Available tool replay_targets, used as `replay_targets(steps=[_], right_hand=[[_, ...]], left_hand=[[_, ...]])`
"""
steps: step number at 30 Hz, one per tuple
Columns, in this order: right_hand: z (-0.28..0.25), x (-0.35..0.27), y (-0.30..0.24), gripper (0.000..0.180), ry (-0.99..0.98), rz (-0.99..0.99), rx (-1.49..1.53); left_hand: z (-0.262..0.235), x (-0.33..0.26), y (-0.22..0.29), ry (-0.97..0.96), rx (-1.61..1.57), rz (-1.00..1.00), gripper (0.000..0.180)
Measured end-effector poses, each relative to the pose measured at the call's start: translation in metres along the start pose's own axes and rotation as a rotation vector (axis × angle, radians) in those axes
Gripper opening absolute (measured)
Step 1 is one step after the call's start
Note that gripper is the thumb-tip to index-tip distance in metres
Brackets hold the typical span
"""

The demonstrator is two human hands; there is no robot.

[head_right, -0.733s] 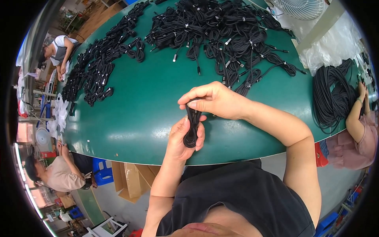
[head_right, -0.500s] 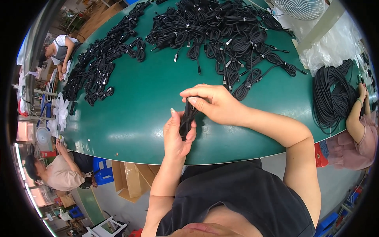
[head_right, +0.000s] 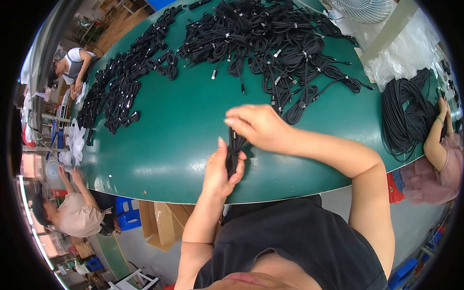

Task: Bundling black USB cables into uniform loops and securing them with plastic ties at a factory workbench.

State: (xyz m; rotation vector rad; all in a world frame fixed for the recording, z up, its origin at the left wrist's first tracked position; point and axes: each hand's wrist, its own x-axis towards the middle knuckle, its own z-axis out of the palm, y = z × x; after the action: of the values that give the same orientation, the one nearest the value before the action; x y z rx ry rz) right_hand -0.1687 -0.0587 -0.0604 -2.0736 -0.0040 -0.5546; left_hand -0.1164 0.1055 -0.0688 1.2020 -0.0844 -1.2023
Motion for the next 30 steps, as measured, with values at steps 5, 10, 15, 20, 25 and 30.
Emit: replay_targets(steps=[5, 10, 15, 20, 25, 30], right_hand=[[-0.023, 0.054, 0.048, 0.039, 0.101, 0.235, -0.495], [-0.013, 0.081, 0.064, 0.029, -0.118, 0.466, -0.780], [0.003, 0.064, 0.060, 0.018, -0.088, 0.366, -0.370], [0.002, 0.013, -0.003, 0.009, -0.271, -0.088, -0.262], [-0.004, 0.004, -0.013, 0.006, -0.201, -0.050, -0.289], [0.014, -0.001, -0.011, 0.008, -0.093, -0.149, -0.313]], left_hand=[[-0.014, 0.005, 0.055, 0.135, -0.719, 0.518, 0.057], [-0.055, 0.017, 0.063, 0.029, -0.626, 0.597, 0.045], [-0.050, 0.040, 0.023, 0.169, -0.443, 0.213, 0.035], [-0.039, 0.046, 0.019, -0.022, -0.496, 0.111, 0.044], [-0.032, 0.043, 0.010, -0.122, -0.359, 0.351, 0.040], [-0.016, 0.038, -0.001, -0.109, -0.312, 0.418, 0.038]])
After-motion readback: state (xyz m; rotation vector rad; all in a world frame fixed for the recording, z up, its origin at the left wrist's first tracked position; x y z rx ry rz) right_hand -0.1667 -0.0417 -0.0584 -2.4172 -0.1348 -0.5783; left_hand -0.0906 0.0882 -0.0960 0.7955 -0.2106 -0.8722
